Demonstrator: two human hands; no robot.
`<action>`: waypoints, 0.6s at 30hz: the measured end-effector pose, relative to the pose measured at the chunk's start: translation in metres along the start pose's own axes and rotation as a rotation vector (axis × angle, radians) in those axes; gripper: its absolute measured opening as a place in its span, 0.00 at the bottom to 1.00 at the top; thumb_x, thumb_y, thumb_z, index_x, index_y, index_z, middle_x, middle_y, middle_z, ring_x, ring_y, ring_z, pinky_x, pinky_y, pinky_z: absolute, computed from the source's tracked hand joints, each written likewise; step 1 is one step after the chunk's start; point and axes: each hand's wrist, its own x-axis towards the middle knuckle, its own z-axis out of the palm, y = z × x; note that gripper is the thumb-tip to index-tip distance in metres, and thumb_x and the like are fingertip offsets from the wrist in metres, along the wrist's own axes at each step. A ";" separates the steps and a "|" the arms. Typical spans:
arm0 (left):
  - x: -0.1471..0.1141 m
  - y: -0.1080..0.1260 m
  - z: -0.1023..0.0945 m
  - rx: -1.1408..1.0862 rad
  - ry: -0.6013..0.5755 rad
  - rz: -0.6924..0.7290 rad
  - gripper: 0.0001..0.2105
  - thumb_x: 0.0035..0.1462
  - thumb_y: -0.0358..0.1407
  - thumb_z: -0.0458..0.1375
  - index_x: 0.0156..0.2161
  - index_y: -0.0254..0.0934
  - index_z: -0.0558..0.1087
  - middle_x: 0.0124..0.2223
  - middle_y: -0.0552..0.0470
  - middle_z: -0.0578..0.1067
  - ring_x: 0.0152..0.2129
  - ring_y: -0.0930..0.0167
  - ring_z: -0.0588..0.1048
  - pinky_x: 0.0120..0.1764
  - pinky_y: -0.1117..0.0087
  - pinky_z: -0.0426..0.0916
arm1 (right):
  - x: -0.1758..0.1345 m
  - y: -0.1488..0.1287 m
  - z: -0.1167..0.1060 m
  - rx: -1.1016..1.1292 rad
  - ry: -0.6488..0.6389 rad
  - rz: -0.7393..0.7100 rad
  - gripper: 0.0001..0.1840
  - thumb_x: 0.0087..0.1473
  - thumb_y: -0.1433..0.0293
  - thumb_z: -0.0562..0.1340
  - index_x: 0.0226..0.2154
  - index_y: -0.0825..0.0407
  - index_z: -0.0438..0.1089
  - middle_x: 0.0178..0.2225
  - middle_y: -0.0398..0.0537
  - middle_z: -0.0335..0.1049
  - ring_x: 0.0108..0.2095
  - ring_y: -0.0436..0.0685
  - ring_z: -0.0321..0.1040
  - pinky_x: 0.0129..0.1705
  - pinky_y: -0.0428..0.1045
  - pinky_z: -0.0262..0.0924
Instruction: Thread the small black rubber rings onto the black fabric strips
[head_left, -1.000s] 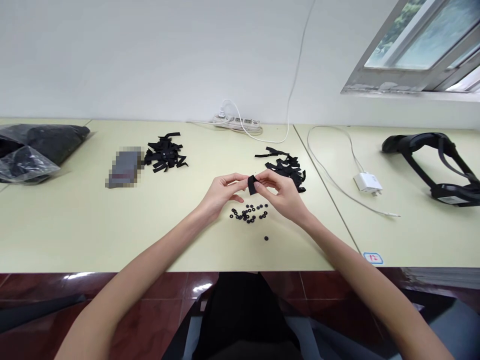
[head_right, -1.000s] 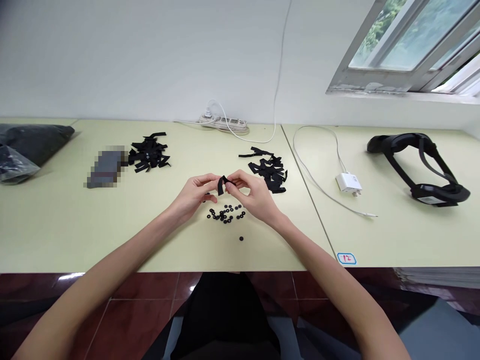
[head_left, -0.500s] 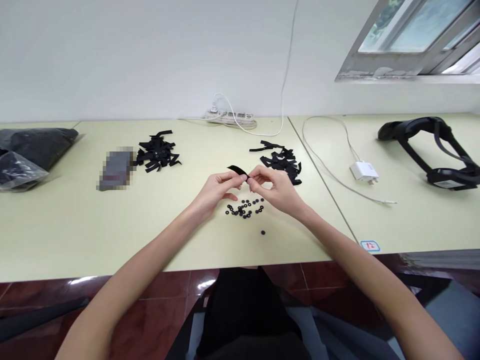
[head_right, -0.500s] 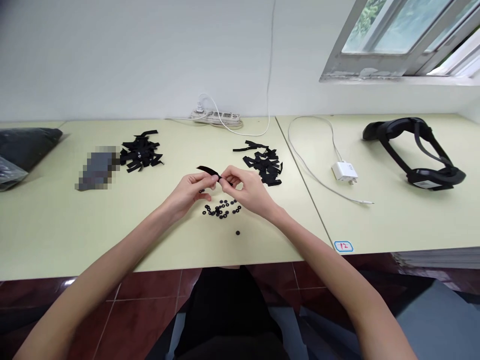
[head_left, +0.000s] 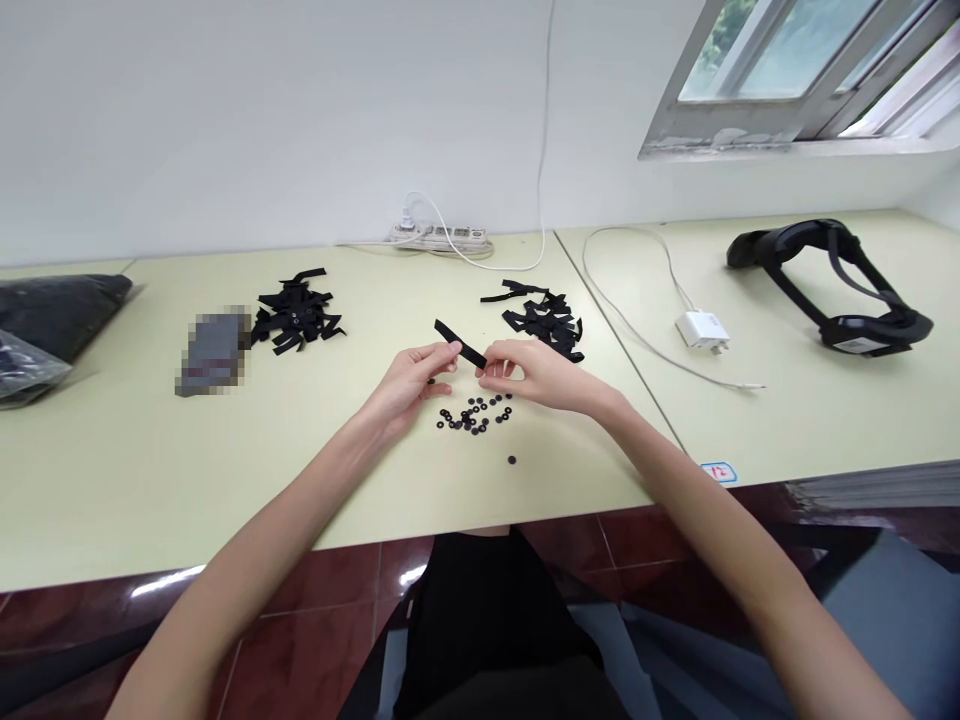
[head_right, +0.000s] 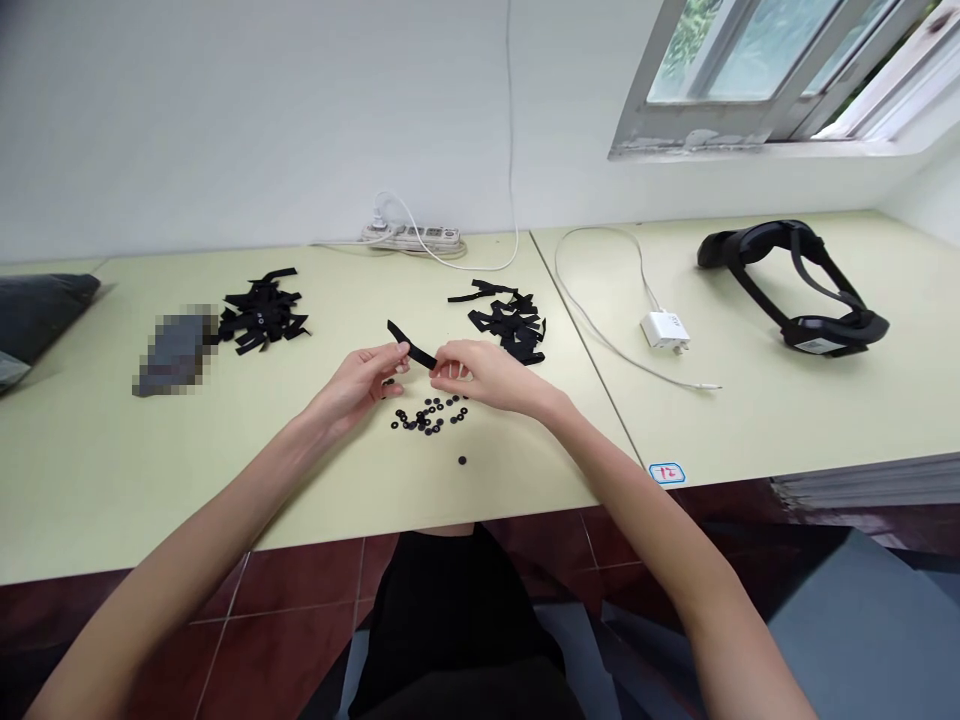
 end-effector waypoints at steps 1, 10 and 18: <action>0.001 0.000 -0.001 0.008 0.014 0.011 0.25 0.48 0.56 0.80 0.31 0.37 0.79 0.37 0.49 0.73 0.36 0.69 0.70 0.32 0.72 0.69 | -0.001 0.002 -0.002 -0.058 -0.033 -0.008 0.09 0.69 0.61 0.66 0.40 0.48 0.79 0.40 0.48 0.81 0.42 0.59 0.75 0.48 0.56 0.67; 0.000 0.005 0.000 0.065 0.025 0.059 0.27 0.50 0.60 0.77 0.27 0.38 0.76 0.37 0.49 0.69 0.35 0.70 0.67 0.33 0.71 0.68 | 0.000 0.010 0.007 -0.175 -0.165 -0.063 0.04 0.66 0.66 0.71 0.38 0.45 0.83 0.42 0.46 0.82 0.40 0.58 0.76 0.42 0.54 0.64; -0.004 0.006 0.003 0.216 0.047 0.197 0.26 0.53 0.61 0.74 0.31 0.38 0.78 0.35 0.51 0.70 0.32 0.70 0.66 0.33 0.70 0.70 | -0.004 0.003 0.014 -0.167 -0.156 -0.047 0.08 0.70 0.68 0.62 0.38 0.48 0.77 0.42 0.51 0.80 0.39 0.60 0.76 0.42 0.56 0.70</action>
